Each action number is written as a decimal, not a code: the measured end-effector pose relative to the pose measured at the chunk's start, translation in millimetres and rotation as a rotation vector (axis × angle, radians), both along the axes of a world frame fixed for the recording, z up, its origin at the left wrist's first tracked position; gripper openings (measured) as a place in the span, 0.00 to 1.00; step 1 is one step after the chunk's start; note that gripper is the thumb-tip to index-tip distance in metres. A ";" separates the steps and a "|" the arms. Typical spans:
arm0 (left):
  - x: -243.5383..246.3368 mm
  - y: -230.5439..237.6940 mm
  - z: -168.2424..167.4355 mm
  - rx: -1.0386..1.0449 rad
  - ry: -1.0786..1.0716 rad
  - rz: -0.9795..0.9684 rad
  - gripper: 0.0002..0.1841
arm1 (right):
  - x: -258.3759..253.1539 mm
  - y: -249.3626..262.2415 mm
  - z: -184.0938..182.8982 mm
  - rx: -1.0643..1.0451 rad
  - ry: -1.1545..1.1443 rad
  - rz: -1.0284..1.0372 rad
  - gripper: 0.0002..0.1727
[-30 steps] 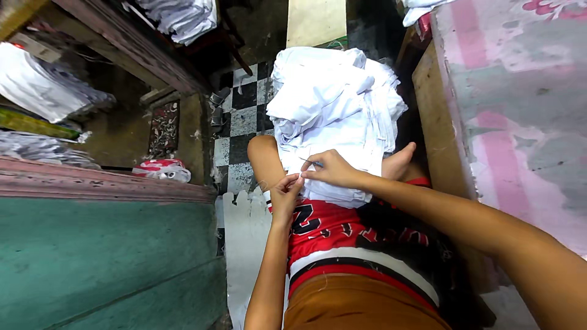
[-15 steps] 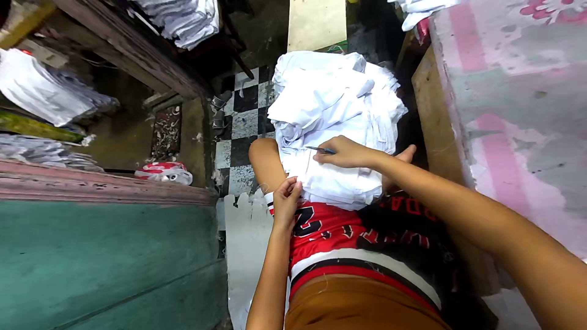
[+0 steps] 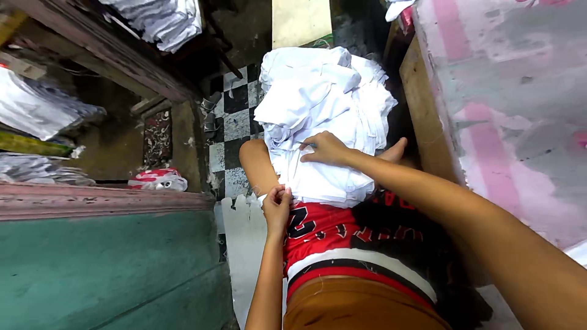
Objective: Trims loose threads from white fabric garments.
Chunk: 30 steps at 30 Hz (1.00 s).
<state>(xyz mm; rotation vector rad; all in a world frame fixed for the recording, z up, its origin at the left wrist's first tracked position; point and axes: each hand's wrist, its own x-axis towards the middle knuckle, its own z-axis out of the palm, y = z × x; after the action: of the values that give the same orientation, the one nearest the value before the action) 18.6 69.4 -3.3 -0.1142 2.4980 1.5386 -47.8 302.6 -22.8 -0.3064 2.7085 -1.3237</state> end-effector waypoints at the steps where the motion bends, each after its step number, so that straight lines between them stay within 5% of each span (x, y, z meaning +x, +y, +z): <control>1: -0.8 -0.1 -0.6 -0.029 -0.001 -0.021 0.08 | -2.0 -4.3 0.5 0.023 -0.011 0.022 0.21; 13: -3.1 -4.2 -4.9 -0.120 0.019 -0.073 0.10 | -2.1 -23.3 10.3 -0.053 -0.021 -0.154 0.16; 18: -1.5 -10.1 -10.0 -0.034 0.036 -0.170 0.36 | 4.1 -53.6 19.9 0.182 -0.125 -0.162 0.16; 20: 1.1 -8.8 -11.4 -0.043 0.095 -0.171 0.33 | 0.0 -49.5 23.2 0.194 -0.170 -0.096 0.15; 25: -3.2 -3.2 -8.7 -0.061 0.334 -0.142 0.20 | -20.4 45.0 48.9 0.073 -0.168 -0.037 0.16; 30: -13.4 2.7 -3.3 -0.037 0.485 -0.210 0.15 | 27.9 145.1 105.1 0.314 -0.314 -0.655 0.20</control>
<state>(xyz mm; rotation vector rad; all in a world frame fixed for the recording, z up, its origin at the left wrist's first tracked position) 5.2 72.1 -6.7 0.5626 2.7756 1.5789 -19.8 447.7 82.2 0.8053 2.7592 -0.9028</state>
